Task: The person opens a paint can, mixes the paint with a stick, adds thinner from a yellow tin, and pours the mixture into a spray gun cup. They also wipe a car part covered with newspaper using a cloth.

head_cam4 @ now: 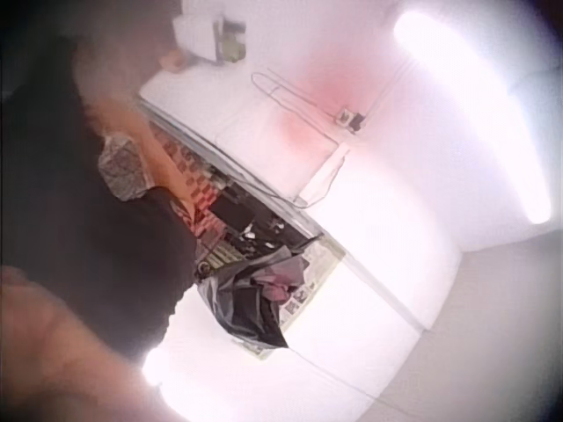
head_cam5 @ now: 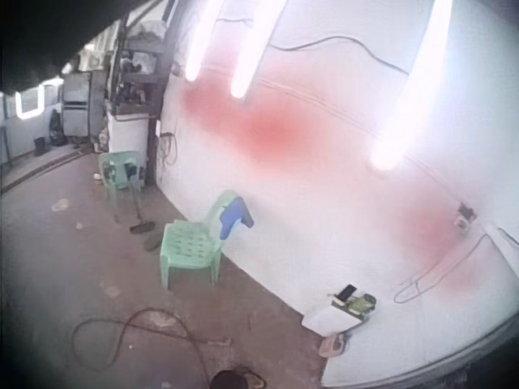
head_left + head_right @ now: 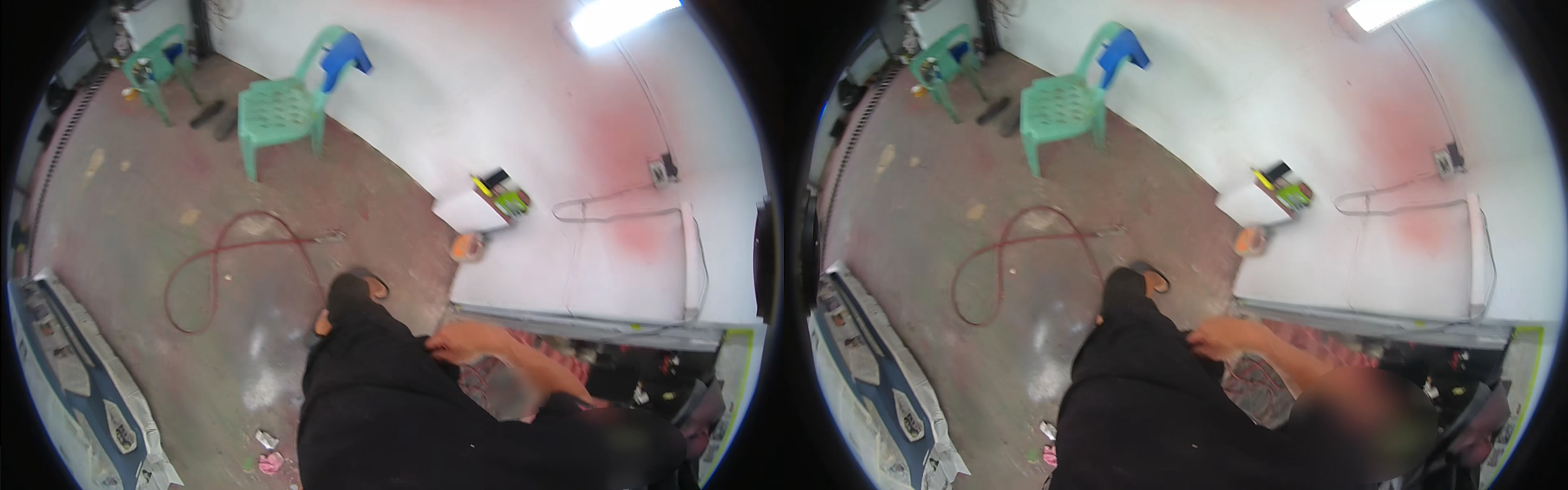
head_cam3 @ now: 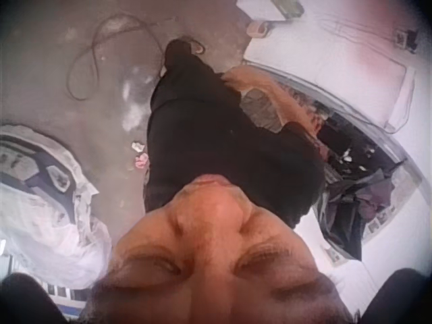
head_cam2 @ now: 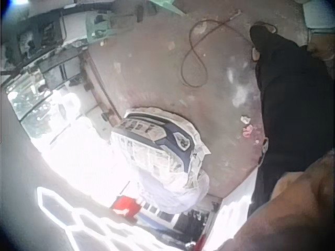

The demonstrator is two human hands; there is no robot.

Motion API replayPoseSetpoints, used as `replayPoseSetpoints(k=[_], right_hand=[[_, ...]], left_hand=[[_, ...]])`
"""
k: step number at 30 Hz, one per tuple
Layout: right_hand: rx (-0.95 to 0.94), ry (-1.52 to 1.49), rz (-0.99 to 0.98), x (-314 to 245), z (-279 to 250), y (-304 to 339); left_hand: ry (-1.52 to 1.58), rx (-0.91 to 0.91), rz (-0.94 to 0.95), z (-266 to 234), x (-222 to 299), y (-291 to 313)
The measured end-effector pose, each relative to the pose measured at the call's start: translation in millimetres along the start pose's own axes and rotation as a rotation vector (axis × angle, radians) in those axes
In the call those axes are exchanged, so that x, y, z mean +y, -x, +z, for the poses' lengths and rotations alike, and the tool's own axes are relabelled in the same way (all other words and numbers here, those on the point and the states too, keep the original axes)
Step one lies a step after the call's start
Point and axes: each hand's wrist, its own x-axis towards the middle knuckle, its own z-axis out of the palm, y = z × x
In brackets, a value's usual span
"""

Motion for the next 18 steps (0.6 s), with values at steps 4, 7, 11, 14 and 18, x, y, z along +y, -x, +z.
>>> replayPoseSetpoints(k=[4, 7, 11, 14, 18], right_hand=[[0.046, 0.176, -0.157, 0, 2, 8], [-0.069, 0.251, -0.023, -64, -58, -5], [-0.209, 0.473, -0.137, -104, -115, -57], [-0.370, 0.414, 0.018, -122, -146, -95], [-0.424, 0.598, 0.645, 25, -214, -179]], left_hand=[[-0.027, 0.090, 0.104, -46, 51, -43], [-0.015, 0.158, 0.123, -86, 76, -50], [0.080, 0.217, 0.115, -107, 77, -42], [0.179, 0.251, 0.111, -102, 61, -39], [0.320, 0.253, 0.074, -61, 32, -43]])
